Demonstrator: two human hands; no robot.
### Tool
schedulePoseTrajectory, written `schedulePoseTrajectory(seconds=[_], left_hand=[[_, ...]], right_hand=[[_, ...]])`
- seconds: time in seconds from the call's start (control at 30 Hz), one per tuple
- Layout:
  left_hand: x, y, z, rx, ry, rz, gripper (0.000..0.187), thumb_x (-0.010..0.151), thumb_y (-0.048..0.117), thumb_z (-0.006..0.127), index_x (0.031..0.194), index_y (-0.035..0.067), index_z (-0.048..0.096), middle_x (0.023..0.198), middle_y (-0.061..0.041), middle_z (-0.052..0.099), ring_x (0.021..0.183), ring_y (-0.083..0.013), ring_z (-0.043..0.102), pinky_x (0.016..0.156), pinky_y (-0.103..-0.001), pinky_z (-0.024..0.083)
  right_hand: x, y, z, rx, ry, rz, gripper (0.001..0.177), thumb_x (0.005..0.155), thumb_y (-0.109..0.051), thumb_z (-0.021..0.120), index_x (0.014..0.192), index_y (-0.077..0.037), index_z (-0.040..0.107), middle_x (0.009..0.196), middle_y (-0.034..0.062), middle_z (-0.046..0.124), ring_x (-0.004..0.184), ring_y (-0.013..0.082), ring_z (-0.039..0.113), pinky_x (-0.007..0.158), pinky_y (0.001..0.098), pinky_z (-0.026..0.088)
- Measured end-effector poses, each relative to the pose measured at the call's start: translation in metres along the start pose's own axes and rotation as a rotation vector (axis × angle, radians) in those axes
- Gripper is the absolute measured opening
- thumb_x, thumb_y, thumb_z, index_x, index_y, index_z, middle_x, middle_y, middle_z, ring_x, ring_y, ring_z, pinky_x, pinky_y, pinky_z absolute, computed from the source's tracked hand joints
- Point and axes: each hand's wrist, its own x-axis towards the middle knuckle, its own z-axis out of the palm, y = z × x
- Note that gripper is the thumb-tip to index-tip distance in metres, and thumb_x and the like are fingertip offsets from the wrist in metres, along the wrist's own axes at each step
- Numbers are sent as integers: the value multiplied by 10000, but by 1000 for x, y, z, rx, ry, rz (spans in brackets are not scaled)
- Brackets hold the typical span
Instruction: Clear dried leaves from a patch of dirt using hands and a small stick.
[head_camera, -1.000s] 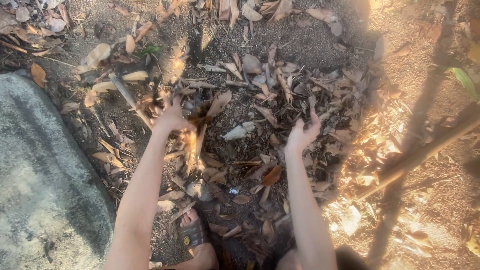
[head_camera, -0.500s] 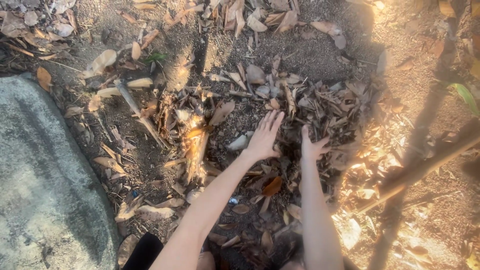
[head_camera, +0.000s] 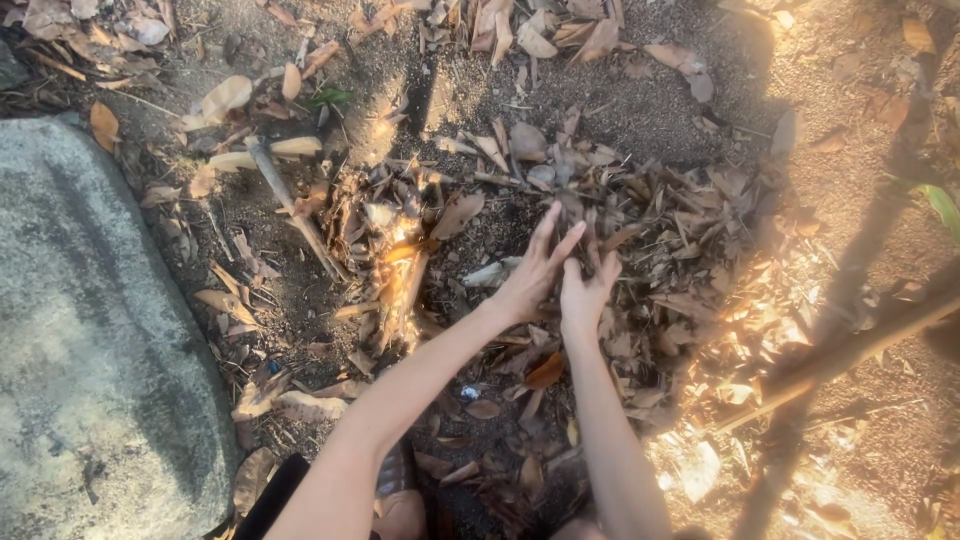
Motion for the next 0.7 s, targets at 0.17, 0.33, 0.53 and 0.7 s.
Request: schedulePoseTrajectory(seconds=[0.17,0.33,0.53,0.7], left_hand=[[14,-2,-42,-11,326,124,974,572,41,898,1359,306,389,1581,-202,3,1475,-432,96,1172,-582,281],[12,-14,-100,181,348,110,485,630,6,856,1059,142,676,1517,-83,292,1403,-336,326,1195,-507,341],[-24,-43,-171,230,368,-85,446,533,191,906,917,95,701,1412,-85,382,1270,-370,419,1126,-526,387],[-66,-97,-163,392,344,-542,913,658,322,848,1469,179,454,1624,-203,63,1440,-470,212,1133,-603,264]], right_hand=[[-5,-23,4,263,-246,52,633,866,-260,603,1430,-77,380,1370,122,471,1277,270,454,1090,480,355],[-17,-30,20,339,-461,3,583,958,-351,601,1436,-68,424,1375,143,514,1293,287,481,1125,456,351],[-16,-21,36,276,-425,-127,319,979,-211,563,1259,-58,570,1299,69,591,1266,198,519,1113,351,374],[-2,-12,37,158,-291,4,220,971,-70,537,1178,-64,612,1238,71,633,1202,189,572,1081,331,434]])
